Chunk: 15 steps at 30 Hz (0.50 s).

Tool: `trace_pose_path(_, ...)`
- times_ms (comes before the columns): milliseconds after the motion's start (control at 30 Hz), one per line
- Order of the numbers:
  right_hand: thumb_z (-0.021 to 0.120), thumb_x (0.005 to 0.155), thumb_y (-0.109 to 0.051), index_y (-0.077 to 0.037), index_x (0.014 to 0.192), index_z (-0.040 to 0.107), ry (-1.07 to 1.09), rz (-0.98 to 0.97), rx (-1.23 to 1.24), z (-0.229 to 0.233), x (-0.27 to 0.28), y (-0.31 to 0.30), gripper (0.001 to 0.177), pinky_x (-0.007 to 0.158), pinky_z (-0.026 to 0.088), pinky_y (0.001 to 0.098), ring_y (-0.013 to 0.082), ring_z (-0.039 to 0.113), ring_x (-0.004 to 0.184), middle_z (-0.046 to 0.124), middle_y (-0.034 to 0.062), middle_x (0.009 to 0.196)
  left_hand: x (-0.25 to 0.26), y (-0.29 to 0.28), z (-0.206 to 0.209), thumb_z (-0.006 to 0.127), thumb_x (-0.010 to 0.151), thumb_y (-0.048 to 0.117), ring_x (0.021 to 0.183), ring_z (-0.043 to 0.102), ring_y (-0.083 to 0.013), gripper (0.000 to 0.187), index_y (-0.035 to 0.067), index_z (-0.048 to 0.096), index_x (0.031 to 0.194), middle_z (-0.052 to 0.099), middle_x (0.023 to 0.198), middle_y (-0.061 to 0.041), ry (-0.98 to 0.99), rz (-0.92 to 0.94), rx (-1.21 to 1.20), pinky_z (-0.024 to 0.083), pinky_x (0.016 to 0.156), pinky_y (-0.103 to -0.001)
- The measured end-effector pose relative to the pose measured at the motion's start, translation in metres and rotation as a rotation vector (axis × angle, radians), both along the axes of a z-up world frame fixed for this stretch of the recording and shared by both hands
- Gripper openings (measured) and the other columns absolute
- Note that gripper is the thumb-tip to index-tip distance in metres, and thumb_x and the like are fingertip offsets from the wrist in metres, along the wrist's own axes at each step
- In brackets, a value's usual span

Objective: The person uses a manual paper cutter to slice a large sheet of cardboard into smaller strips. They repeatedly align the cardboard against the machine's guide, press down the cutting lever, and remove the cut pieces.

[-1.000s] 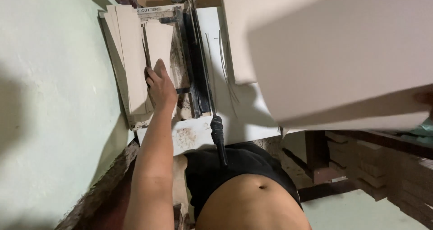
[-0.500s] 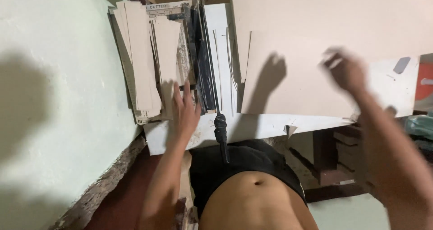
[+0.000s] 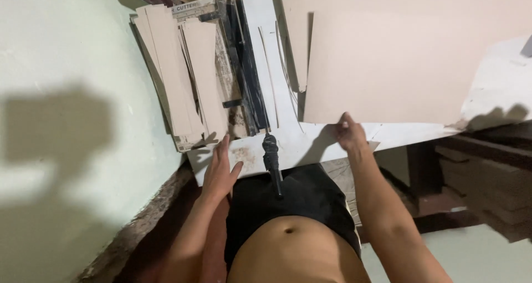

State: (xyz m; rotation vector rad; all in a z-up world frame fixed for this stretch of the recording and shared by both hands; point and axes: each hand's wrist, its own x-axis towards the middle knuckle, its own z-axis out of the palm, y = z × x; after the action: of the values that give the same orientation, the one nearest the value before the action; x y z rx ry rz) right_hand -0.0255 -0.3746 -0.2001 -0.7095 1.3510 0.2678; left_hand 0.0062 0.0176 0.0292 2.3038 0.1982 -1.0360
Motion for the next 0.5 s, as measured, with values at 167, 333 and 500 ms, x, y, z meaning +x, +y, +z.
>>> trace_pose_path(167,0.083,0.095,-0.027,-0.015,0.126,0.036,-0.088,-0.101,-0.139,0.015,-0.003,0.025,0.058,0.081,0.064,0.0372,0.0144,0.059,0.072,0.049,-0.0046,0.082,0.004,0.022,-0.013,0.058,0.101,0.025,0.124,0.058,-0.0471,0.073,0.016,0.020,0.163,0.036,0.153,-0.028,-0.026,-0.106,0.014,0.062,0.080,-0.051)
trace_pose_path(333,0.080,0.095,-0.027,-0.017,0.106,0.047,-0.094,-0.014,-0.080,0.041,-0.019,0.102,0.036,0.070,0.058,0.0322,0.0164,0.063,0.070,0.052,-0.0033,0.079,0.028,0.026,-0.020,0.054,0.103,0.023,0.130,0.053,-0.0459,0.069,0.017,0.021,0.163,0.035,0.154,-0.027,-0.032,-0.144,-0.048,0.056,0.090,-0.056)
trace_pose_path(500,0.079,0.096,-0.021,-0.006,0.111,0.050,-0.162,0.082,-0.125,0.027,-0.007,0.139,0.036,0.083,0.067,0.0416,0.0243,0.074,0.081,0.063,0.0076,0.086,0.060,0.021,-0.034,0.055,0.103,0.024,0.139,0.045,-0.0458,0.067,0.016,0.026,0.162,0.039,0.154,-0.025,-0.065,-0.246,-0.065,0.044,0.105,-0.063)
